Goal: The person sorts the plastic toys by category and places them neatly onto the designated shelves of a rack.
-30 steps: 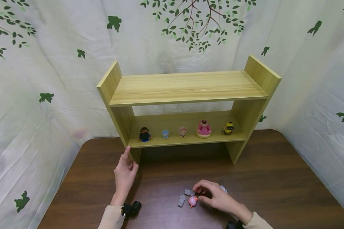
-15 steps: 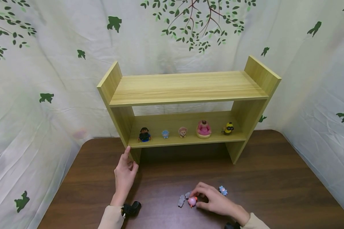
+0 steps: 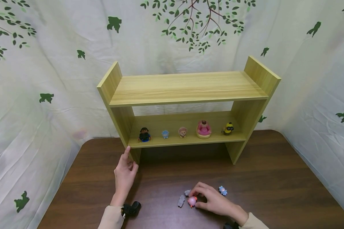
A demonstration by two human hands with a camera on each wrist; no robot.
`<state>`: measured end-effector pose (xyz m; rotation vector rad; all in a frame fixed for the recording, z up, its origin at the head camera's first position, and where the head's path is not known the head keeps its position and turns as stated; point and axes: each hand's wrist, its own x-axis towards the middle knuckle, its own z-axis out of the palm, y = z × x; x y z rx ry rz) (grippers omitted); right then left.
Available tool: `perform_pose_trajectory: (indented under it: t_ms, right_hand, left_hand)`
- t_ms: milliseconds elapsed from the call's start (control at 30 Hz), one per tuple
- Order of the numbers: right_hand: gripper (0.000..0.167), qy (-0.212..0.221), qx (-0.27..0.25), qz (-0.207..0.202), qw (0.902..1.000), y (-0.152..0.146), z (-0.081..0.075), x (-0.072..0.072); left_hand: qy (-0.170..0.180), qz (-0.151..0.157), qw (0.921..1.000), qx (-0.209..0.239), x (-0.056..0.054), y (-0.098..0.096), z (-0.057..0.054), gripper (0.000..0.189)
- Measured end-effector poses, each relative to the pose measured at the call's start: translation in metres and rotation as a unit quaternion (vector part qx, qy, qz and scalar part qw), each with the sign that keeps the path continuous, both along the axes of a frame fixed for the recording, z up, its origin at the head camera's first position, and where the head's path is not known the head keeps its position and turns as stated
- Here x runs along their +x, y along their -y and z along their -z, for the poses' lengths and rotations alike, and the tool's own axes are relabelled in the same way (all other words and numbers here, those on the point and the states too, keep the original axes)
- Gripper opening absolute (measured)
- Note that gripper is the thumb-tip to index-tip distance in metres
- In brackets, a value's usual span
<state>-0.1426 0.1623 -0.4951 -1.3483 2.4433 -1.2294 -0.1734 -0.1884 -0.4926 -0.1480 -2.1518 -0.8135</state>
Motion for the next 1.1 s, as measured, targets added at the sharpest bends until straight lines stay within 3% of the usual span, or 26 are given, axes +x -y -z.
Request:
perform_pose_trajectory:
  t_ms: [233,467,700,933,1100]
  right_hand:
    - [0.027,-0.040,0.024,0.010,0.9989,0.0028,0.0015,0.0007]
    - [0.025,-0.052,0.029,0.014,0.9982,0.0054,0.0022,0.0000]
    - [0.025,-0.029,0.017,0.016,0.9993,0.0054,0.0018,-0.0001]
    - [0.025,0.035,-0.042,-0.001,0.9985,0.0033,-0.0010,-0.0024]
    - [0.027,0.038,-0.073,0.002,0.9966,0.0049,-0.0076,-0.0024]
  left_hand:
    - [-0.001,0.000,1.0000,-0.006,0.0002,0.0004,0.0006,0.085]
    - [0.001,0.000,1.0000,-0.005,-0.0001,0.0014,0.0015,0.083]
    - [0.004,0.000,0.9999,-0.010,-0.0001,0.0015,0.0018,0.085]
    - [-0.003,-0.001,0.9999,-0.016,-0.0006,0.0012,0.0023,0.087]
    - [-0.007,-0.003,0.9999,-0.013,0.0002,0.0005,0.0013,0.089]
